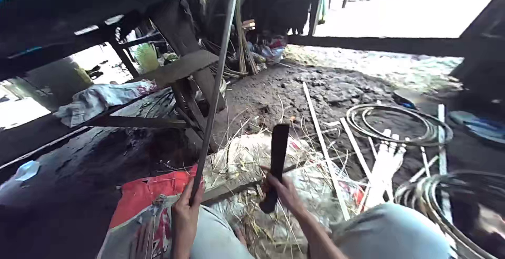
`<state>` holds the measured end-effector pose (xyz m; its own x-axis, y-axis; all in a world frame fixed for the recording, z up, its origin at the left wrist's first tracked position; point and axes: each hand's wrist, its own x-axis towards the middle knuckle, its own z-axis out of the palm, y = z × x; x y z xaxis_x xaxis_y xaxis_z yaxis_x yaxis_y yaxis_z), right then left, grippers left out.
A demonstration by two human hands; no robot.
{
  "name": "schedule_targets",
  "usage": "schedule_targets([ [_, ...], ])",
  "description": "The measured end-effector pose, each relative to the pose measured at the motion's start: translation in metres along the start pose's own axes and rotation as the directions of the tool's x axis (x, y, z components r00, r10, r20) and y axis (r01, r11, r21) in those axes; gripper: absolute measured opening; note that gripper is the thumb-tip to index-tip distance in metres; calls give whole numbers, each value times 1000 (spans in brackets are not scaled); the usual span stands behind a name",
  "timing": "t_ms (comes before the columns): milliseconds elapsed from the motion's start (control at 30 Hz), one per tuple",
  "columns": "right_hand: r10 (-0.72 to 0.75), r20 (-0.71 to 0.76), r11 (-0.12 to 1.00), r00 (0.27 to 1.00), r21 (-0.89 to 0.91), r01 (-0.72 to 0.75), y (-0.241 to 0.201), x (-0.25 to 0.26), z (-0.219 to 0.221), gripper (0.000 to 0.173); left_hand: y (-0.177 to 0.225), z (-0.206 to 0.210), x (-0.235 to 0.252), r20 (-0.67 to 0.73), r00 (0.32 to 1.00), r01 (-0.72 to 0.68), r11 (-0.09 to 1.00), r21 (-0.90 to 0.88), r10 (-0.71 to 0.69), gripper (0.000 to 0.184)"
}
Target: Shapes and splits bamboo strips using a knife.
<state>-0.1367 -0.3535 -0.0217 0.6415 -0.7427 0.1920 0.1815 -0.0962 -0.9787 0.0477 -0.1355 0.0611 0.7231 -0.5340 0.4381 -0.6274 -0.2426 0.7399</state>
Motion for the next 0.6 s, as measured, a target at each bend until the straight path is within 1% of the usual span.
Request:
schedule_targets([
  [100, -28, -60, 995, 998, 93, 34, -38, 33, -5, 37, -8, -6, -41, 40, 999, -40, 997, 61, 37, 40],
  [167, -31, -122, 984, 992, 170, 52, -50, 50, -11, 37, -13, -5, -61, 46, 998, -54, 998, 33, 52, 40],
  [233, -5, -184, 966, 983, 252, 52, -64, 63, -15, 38, -18, -3, -79, 67, 996, -49, 999, -21, 51, 40],
  [300, 15, -231, 937, 973, 343, 67, -84, 80, -21, 36, -19, -4, -92, 123, 992, -12, 994, -105, 25, 40],
  [333, 30, -246, 926, 969, 372, 66, -93, 89, -25, 36, -19, -3, -100, 168, 986, 41, 983, -180, -11, 40],
  [367, 42, -248, 922, 968, 383, 58, -101, 96, -28, 36, -20, -3, -110, 243, 969, 128, 945, -299, -54, 37],
  [400, 52, -234, 925, 971, 377, 42, -108, 103, -32, 39, -22, -3, -120, 358, 928, 264, 857, -442, -101, 32],
  [433, 61, -206, 930, 977, 366, 19, -116, 108, -35, 42, -25, -3, -131, 512, 848, 443, 717, -539, -138, 28],
  [467, 72, -180, 935, 981, 356, -3, -123, 113, -37, 45, -29, -2, -142, 662, 739, 605, 558, -568, -128, 30],
  [500, 75, -153, 940, 985, 340, -19, -129, 118, -39, 44, -35, 0, -150, 770, 632, 721, 430, -544, -86, 36],
  [533, 82, -128, 947, 988, 320, -37, -134, 121, -39, 40, -40, 3, -157, 838, 543, 795, 352, -494, -50, 42],
  [567, 90, -106, 951, 990, 304, -54, -138, 123, -40, 33, -44, 6, -161, 873, 486, 832, 320, -453, -30, 48],
  [600, 94, -87, 958, 992, 279, -66, -141, 124, -40, 23, -45, 9, -161, 891, 453, 847, 324, -422, -24, 52],
])
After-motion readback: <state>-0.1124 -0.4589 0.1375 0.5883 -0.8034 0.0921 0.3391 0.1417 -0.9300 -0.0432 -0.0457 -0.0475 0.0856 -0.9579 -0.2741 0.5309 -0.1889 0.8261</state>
